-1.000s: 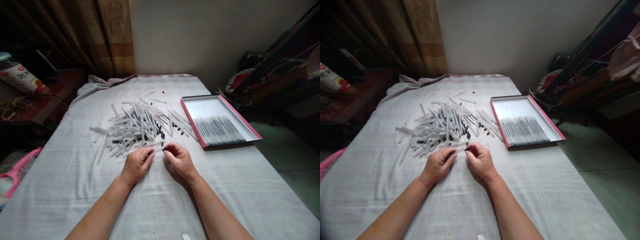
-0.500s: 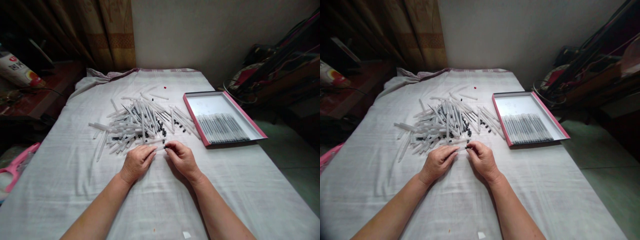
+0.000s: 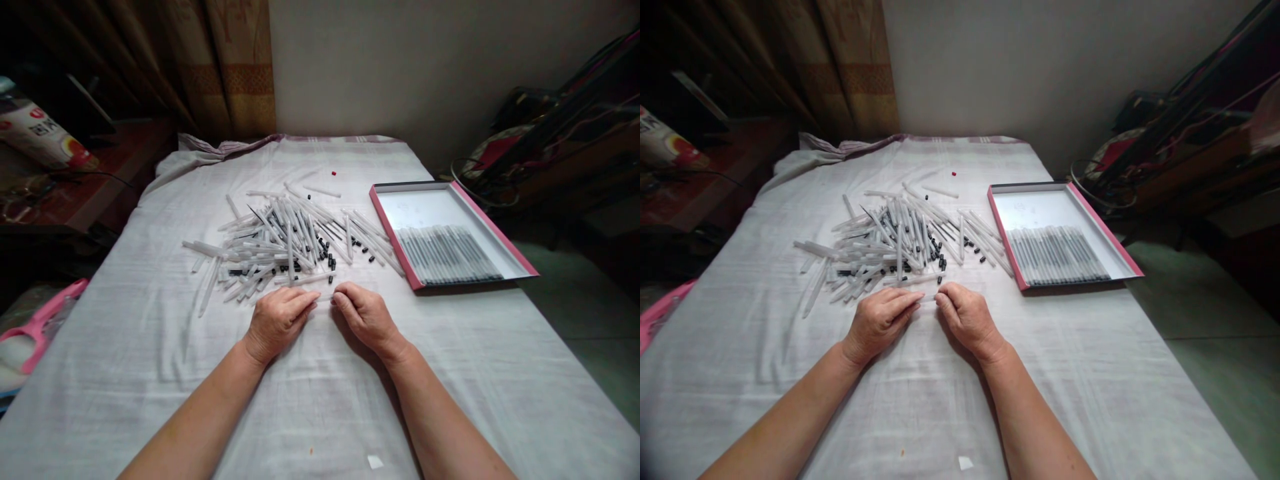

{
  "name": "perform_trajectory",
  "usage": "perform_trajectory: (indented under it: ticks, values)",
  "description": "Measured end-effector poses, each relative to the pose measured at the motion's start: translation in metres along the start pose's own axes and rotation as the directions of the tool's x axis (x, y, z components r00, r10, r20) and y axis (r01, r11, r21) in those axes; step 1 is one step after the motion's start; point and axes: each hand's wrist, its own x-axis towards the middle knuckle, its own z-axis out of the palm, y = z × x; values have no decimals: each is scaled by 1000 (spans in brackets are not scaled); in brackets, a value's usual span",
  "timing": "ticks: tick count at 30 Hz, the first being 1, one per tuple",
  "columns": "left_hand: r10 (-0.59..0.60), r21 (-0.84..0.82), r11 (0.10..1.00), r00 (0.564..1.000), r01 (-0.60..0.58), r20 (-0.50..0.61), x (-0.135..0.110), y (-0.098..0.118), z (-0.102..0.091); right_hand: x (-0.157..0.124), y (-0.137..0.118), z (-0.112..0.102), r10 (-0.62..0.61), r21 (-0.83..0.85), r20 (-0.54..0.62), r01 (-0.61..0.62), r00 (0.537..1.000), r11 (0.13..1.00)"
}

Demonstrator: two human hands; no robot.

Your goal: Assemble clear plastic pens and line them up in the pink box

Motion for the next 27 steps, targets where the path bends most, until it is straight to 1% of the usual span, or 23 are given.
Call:
perform_trajectory:
  ticks: [3,5,10,12,16,18,21,23,27]
  values:
    - [9,-3,1000,1000,-9,-4,-1,0,0,1,-2,0,5,-26,-3,-5,1000,1000]
    - [9,-12,1000,1000,-9,-6,-1,1,1,1,-1,-1,16,-14,5,-16,1000,1000]
    - [-15,-52,999,1000,15,-11,0,1,1,-3,-1,-3,76,154,12,-77,997,985]
    - [-21,-64,998,1000,20,-4,1,2,0,-3,-1,-3,76,185,15,-78,997,980]
    - [-31,-74,997,1000,31,4,1,2,1,-2,-2,0,57,149,-16,-54,998,987]
    - [-30,-72,997,1000,30,1,0,2,1,-2,-1,1,68,122,-34,-63,997,990]
    - [-25,-67,997,1000,25,-1,0,2,1,-2,0,1,83,89,-23,-80,996,993]
    - [-29,-65,997,1000,28,-6,0,2,1,-3,0,0,87,100,-12,-86,996,991]
    - [-28,-63,998,999,26,-27,1,2,1,-6,1,-1,76,187,24,-79,997,979]
